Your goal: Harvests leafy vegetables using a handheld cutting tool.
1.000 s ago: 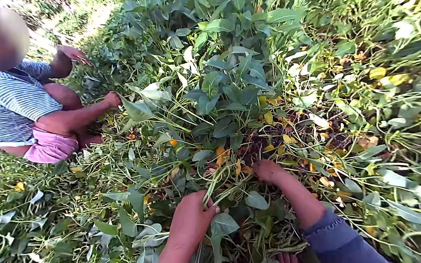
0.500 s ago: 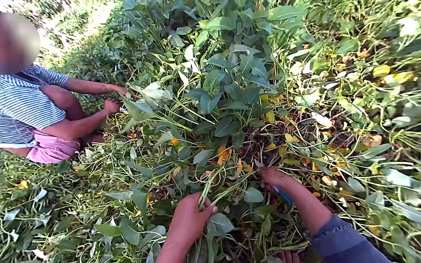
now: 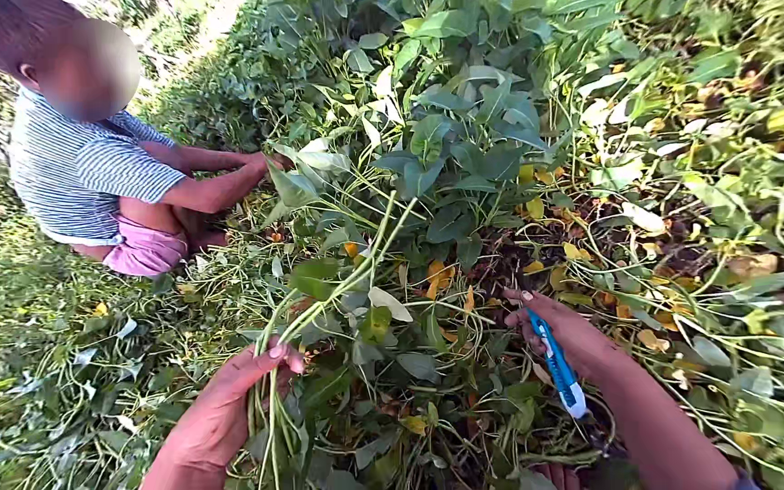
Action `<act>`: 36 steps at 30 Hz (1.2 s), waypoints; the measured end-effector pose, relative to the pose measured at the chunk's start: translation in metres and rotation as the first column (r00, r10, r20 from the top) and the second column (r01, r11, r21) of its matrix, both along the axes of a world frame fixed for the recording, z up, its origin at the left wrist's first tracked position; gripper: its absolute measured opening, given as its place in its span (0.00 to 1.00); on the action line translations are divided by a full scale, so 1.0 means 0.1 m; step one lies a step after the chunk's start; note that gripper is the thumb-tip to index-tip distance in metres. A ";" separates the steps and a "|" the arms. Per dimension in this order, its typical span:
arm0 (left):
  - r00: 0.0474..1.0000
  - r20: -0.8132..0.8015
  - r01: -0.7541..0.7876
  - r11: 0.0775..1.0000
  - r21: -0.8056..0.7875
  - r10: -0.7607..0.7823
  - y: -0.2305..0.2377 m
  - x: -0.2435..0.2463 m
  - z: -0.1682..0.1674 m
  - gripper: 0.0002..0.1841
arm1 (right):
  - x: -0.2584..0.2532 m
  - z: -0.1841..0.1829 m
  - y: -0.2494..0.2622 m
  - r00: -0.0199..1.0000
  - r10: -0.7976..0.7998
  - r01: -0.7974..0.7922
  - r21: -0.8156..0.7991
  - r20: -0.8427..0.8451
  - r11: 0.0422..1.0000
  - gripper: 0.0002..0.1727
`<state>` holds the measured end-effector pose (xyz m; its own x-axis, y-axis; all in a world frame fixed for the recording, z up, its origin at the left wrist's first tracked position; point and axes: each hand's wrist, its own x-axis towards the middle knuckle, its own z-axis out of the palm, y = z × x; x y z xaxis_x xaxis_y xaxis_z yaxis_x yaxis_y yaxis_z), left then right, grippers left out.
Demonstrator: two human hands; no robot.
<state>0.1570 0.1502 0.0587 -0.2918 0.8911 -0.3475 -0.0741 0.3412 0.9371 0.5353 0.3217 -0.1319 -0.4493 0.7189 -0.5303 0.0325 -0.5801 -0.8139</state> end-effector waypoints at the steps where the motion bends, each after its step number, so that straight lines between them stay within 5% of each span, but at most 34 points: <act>1: 0.998 0.055 -0.013 0.999 0.033 0.011 -0.08 -0.06 0.09 0.11 | -0.05 0.03 -0.02 1.000 -0.006 0.006 0.027 0.007 1.000 0.22; 5: 0.965 0.257 -0.092 0.989 0.120 0.058 -0.34 -0.07 0.28 0.08 | -0.30 0.00 -0.10 0.998 0.049 -0.055 0.171 0.042 0.984 0.17; 8: 0.915 0.400 -0.107 0.986 0.128 0.047 -0.45 -0.05 0.12 0.19 | -0.55 -0.02 -0.18 1.000 -0.010 0.006 0.183 0.024 0.983 0.19; 12: 0.858 0.465 -0.280 0.958 0.065 0.219 -0.55 -0.01 -0.04 0.15 | -0.71 0.03 -0.18 0.986 -0.143 0.124 0.197 0.082 0.972 0.19; 16: 0.850 0.485 -0.270 0.960 0.068 0.205 -0.66 -0.02 0.00 0.13 | -0.64 -0.07 -0.05 0.959 -0.275 0.281 -0.086 0.071 0.956 0.21; 22: 0.817 0.575 -0.163 0.971 0.174 0.034 -0.71 -0.01 0.19 0.19 | -0.64 -0.30 -0.09 0.984 -0.161 0.114 -0.426 -0.076 0.897 0.15; 24: 0.806 0.591 -0.148 0.967 0.206 -0.002 -0.73 0.02 0.34 0.15 | -0.62 -0.27 -0.14 0.988 -0.150 0.130 -0.349 -0.033 0.928 0.15; 26: 0.791 0.609 -0.112 0.963 0.243 -0.062 -0.75 0.08 0.48 0.12 | -0.58 -0.09 -0.22 0.975 -0.169 0.178 -0.049 0.146 0.983 0.22; 28: 0.770 0.629 -0.085 0.961 0.263 -0.104 -0.72 0.16 0.57 0.12 | -0.60 0.20 -0.31 0.944 -0.269 0.192 0.347 0.189 0.918 0.35; 30: 0.726 0.675 -0.083 0.958 0.275 -0.131 -0.65 0.28 0.55 0.13 | -0.76 0.61 -0.40 0.953 -0.297 0.223 0.547 0.051 0.807 0.27; 33: 0.661 0.731 -0.050 0.962 0.268 -0.169 -0.49 0.52 0.40 0.12 | -1.12 1.20 -0.56 0.962 0.137 -0.018 0.445 -0.236 0.895 0.15; 36: 0.633 0.755 -0.039 0.967 0.254 -0.173 -0.42 0.70 0.25 0.13 | -1.52 1.34 -0.72 0.774 0.545 -0.444 0.337 -0.322 0.830 0.31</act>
<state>0.2266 0.1079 0.0841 0.0494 0.9776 -0.2046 -0.7845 0.1647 0.5979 0.3833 0.2495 0.0023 -0.9065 0.4141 -0.0821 -0.0844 -0.3684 -0.9258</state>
